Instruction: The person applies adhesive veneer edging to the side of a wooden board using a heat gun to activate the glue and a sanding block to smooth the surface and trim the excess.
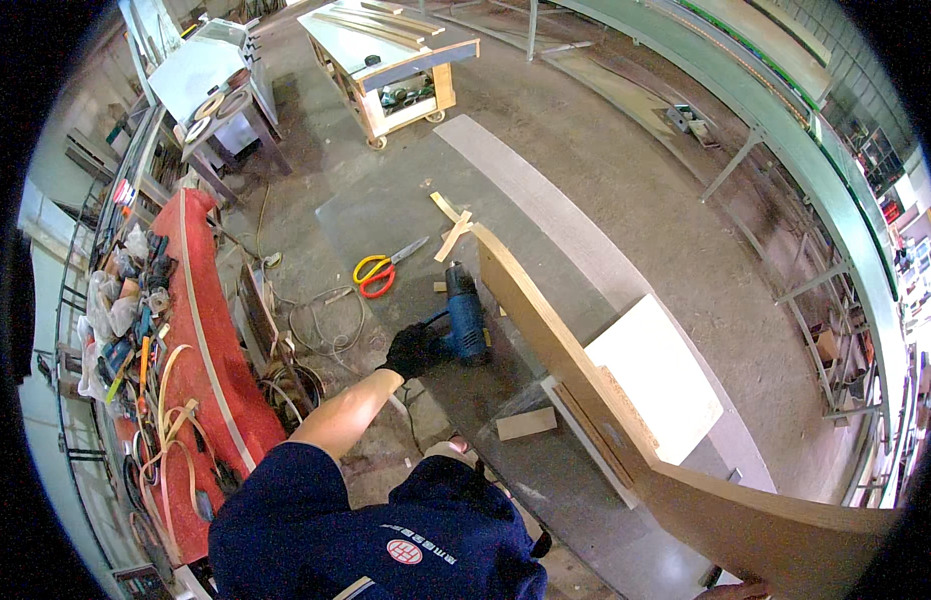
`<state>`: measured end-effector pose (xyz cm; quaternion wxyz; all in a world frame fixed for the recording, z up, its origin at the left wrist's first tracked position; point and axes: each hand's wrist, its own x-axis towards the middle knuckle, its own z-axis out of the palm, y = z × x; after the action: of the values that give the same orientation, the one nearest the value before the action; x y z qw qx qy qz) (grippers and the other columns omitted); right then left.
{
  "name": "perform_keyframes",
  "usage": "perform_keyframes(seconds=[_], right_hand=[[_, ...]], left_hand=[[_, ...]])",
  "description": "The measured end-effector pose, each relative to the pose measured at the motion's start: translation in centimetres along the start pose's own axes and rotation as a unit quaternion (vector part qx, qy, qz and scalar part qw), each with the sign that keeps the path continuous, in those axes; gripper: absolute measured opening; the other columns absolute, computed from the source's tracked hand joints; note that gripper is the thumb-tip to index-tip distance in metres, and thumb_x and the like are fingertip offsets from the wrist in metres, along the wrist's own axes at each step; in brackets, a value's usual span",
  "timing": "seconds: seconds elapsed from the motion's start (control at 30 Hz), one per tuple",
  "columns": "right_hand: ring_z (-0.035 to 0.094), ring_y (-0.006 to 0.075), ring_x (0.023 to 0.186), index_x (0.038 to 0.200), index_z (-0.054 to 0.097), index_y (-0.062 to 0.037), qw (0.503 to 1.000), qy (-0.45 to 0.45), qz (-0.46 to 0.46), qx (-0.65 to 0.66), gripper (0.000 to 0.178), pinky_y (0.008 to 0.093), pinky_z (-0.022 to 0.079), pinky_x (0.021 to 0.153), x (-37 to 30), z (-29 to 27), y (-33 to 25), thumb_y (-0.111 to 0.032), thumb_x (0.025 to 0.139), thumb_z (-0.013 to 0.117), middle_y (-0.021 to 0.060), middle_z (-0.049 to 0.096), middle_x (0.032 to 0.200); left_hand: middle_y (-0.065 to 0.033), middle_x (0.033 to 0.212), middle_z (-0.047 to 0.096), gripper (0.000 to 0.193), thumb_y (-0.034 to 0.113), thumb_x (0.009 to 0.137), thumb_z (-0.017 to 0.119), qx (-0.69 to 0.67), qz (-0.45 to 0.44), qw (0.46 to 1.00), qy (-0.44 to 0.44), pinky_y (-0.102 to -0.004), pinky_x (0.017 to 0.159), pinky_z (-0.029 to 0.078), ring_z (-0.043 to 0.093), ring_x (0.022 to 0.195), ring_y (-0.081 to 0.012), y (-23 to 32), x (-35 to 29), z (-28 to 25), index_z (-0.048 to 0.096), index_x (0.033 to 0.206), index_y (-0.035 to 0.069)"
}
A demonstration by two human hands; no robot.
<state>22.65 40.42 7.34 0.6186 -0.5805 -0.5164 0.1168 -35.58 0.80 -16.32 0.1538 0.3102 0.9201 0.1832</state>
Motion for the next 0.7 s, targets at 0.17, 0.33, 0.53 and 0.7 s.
perform_keyframes(seconds=[0.17, 0.33, 0.53, 0.7], right_hand=[[0.052, 0.0298, 0.115, 0.137, 0.044, 0.0018, 1.000, -0.002, 0.006, -0.007, 0.068, 0.0425, 0.043, 0.096, -0.1, 0.2, 0.1, -0.055, 0.100, 0.043, 0.0194, 0.052, 0.132], [0.052, 0.0292, 0.114, 0.137, 0.045, 0.0015, 1.000, 0.003, 0.011, -0.008, 0.067, 0.0420, 0.043, 0.095, 0.1, -0.2, 0.1, -0.055, 0.100, 0.043, 0.0188, 0.052, 0.131], [0.053, 0.0285, 0.112, 0.136, 0.045, 0.0012, 1.000, 0.012, 0.027, -0.002, 0.066, 0.0415, 0.044, 0.094, 0.0, -1.8, 0.7, -0.054, 0.100, 0.043, 0.0182, 0.053, 0.129], [0.053, 0.0242, 0.103, 0.133, 0.046, -0.0012, 0.999, 0.008, 0.017, 0.034, 0.058, 0.0384, 0.045, 0.087, 0.2, -1.9, 2.8, -0.050, 0.101, 0.045, 0.0141, 0.054, 0.122]], left_hand=[[-0.0156, 0.128, 0.061, 0.062, 0.052, 0.084, 0.064, -0.047, -0.009, 0.999, 0.014, -0.0456, 0.095, 0.048, 0.060, 0.113, -0.0379, 0.8, -0.9, -0.3, 0.053, 0.137, 0.023], [-0.0157, 0.125, 0.062, 0.062, 0.045, 0.081, 0.068, 0.018, 0.020, 0.998, 0.058, -0.0484, 0.091, 0.047, 0.060, 0.110, -0.0362, 1.7, -2.0, 0.4, 0.056, 0.133, 0.014], [-0.0143, 0.106, 0.063, 0.051, 0.028, 0.071, 0.072, 0.116, 0.057, 0.987, 0.092, -0.0485, 0.083, 0.043, 0.060, 0.102, -0.0339, 0.9, -3.0, -0.5, 0.060, 0.117, 0.010], [-0.0191, 0.106, 0.065, 0.048, 0.017, 0.073, 0.073, -0.057, 0.048, 0.980, 0.185, -0.0463, 0.084, 0.051, 0.063, 0.099, -0.0398, 3.8, -7.2, -12.3, 0.058, 0.117, 0.004]])
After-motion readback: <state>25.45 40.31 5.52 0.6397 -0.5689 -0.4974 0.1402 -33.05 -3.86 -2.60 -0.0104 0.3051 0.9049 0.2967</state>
